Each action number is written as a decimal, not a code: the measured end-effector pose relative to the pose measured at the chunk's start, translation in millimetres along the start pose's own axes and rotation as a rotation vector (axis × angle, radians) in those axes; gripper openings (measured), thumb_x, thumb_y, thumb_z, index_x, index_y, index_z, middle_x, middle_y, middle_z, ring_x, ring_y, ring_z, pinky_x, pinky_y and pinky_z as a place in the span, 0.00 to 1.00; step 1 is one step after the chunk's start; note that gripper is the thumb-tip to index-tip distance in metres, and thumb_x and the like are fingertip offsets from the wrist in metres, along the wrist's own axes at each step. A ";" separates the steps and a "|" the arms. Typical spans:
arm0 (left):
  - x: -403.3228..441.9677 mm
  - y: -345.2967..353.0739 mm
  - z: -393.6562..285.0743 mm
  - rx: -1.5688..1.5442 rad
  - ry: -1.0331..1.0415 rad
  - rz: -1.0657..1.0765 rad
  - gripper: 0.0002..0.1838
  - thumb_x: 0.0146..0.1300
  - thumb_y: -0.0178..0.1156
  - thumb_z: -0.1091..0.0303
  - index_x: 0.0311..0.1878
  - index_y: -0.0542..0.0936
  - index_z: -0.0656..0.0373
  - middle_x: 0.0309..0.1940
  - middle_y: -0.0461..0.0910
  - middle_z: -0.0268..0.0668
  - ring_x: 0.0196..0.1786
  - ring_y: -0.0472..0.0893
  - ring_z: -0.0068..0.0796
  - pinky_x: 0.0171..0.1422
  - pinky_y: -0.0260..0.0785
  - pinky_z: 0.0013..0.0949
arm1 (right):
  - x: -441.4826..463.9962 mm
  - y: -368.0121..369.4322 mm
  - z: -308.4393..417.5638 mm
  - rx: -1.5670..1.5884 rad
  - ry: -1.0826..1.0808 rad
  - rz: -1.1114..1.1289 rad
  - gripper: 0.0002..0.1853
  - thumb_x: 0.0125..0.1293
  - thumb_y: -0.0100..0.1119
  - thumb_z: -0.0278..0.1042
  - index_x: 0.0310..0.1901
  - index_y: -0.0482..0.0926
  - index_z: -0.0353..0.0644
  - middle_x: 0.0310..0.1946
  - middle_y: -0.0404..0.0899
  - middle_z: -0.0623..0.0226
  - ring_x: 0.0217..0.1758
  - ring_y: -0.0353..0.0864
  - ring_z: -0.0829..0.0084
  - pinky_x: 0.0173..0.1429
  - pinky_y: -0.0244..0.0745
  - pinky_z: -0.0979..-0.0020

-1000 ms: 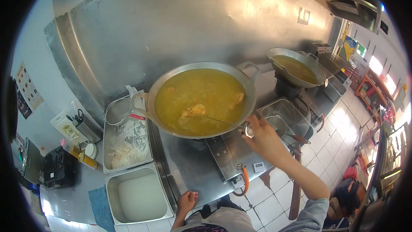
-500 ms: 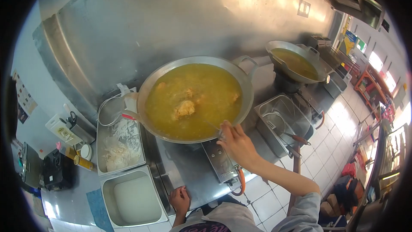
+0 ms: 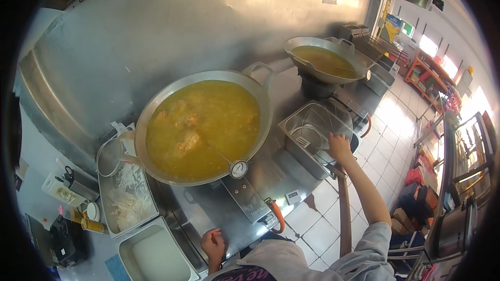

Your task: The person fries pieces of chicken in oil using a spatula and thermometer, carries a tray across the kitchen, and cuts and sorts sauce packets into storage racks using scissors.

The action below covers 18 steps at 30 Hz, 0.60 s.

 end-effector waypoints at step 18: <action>-28.0 147.1 -56.6 -0.025 -0.269 1.169 0.29 0.69 0.47 0.43 0.34 0.84 0.60 0.27 0.86 0.31 0.22 0.80 0.24 0.32 0.72 0.30 | -11.5 -145.4 -36.2 0.328 -0.203 -0.178 0.11 0.55 0.53 0.26 0.41 0.74 0.37 0.33 0.81 0.51 0.39 0.82 0.51 0.45 0.77 0.57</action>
Point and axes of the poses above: each hand's wrist, its own x-axis towards the middle knuckle, its own y-axis out of the palm, z = x × y, the point moved 5 cm from there along x, towards the middle knuckle
